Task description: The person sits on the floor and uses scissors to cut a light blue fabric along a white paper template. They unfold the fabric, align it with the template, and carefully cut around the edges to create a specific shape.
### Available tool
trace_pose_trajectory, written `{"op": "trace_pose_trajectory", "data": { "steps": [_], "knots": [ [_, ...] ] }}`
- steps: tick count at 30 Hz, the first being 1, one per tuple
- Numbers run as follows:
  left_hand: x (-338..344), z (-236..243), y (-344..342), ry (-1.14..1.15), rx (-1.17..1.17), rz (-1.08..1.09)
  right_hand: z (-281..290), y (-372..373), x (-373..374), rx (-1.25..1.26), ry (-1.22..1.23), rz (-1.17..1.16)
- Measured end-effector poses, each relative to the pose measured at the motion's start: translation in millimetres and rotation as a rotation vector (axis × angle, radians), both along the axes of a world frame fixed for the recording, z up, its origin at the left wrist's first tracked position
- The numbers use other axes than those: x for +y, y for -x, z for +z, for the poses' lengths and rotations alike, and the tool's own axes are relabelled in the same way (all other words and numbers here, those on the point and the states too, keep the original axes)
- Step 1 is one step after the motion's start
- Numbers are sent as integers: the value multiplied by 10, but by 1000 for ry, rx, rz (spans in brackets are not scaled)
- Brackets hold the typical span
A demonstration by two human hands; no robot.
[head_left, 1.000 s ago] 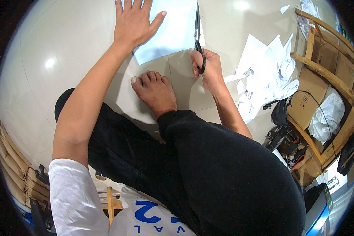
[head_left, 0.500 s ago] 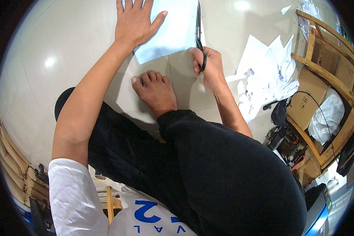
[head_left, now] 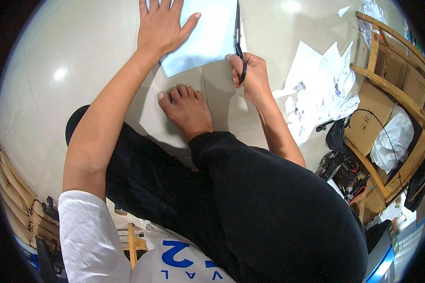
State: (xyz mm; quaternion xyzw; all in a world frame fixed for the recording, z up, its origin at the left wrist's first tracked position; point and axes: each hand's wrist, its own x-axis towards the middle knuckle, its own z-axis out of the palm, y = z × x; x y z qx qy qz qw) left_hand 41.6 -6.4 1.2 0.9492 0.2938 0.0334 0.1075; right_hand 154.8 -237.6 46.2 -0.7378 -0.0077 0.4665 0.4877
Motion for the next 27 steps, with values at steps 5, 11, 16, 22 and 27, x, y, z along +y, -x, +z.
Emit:
{"op": "trace_pose_trajectory", "data": {
  "steps": [5, 11, 16, 22, 27],
  "knots": [
    [4, 25, -6, 11, 17, 2, 24, -16, -27, -9, 14, 11],
    [32, 29, -12, 18, 51, -44, 52, -146, -366, 25, 40, 91],
    [208, -22, 58, 1, 93, -244, 99, -152, -830, 60, 190, 219],
    [675, 164, -33, 16, 201, -586, 164, -98, -1207, 91, 227, 292],
    [344, 63, -64, 13, 39, -178, 116, -224, -1115, 65, 192, 289]
  ]
}}
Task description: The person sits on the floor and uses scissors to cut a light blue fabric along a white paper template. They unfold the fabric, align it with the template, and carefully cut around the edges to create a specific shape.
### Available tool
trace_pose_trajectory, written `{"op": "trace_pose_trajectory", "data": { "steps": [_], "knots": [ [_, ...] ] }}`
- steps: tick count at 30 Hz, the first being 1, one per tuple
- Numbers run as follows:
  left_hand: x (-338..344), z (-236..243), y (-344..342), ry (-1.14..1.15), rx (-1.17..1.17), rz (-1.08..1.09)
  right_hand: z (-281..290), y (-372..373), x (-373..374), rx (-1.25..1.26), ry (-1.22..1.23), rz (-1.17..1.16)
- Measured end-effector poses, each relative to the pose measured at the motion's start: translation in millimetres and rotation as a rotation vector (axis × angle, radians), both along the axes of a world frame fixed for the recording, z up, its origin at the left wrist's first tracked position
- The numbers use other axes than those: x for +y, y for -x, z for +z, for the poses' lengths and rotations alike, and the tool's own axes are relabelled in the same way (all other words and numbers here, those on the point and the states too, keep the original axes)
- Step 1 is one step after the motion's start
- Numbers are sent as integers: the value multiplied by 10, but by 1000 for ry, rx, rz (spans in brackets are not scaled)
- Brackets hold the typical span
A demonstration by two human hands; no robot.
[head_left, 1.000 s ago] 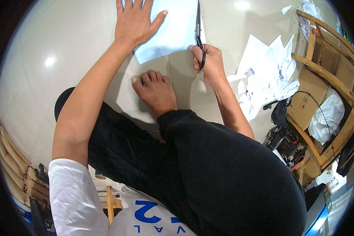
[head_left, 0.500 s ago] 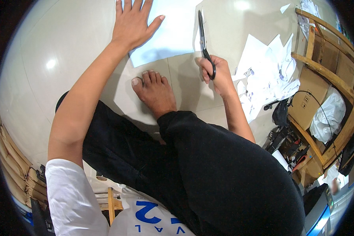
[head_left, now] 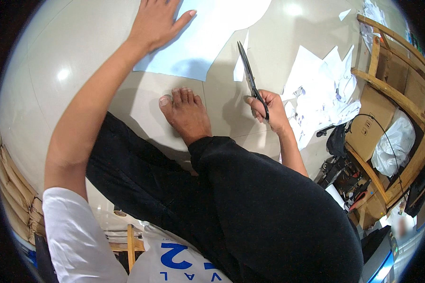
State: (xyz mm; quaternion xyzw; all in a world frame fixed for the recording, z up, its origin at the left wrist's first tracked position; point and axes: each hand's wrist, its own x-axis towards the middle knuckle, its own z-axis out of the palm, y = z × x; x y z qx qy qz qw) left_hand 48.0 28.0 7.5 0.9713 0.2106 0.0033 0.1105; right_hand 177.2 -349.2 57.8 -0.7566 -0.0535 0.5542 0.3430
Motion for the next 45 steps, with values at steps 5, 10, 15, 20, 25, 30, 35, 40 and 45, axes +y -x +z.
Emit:
{"op": "trace_pose_trajectory", "data": {
  "steps": [5, 10, 15, 20, 25, 30, 35, 40, 45],
  "knots": [
    [-310, -16, -4, 31, -7, 225, -55, -292, 175, 19, -37, 38],
    [-613, -2, 77, 49, -22, 326, 49, -626, 325, 11, -4, 205],
    [-641, -256, 100, 4, -240, 320, 184, -778, 480, 20, 10, 267],
    [-669, -349, 96, 16, -277, 342, 131, -824, 540, 41, 2, 278],
    [-674, -6, 105, 45, -65, 335, 139, -824, 617, 32, -9, 294],
    [-667, 10, 85, 44, -44, 331, 158, -823, 657, 14, 7, 298],
    [-668, 24, 94, 55, -48, 329, 143, -847, 653, -1, 9, 309],
    [-668, 4, 79, 44, -37, 328, 70, -873, 606, -15, -13, 300],
    [-668, 6, 93, 41, -29, 327, 68, -845, 621, -36, -8, 309]
  ]
}}
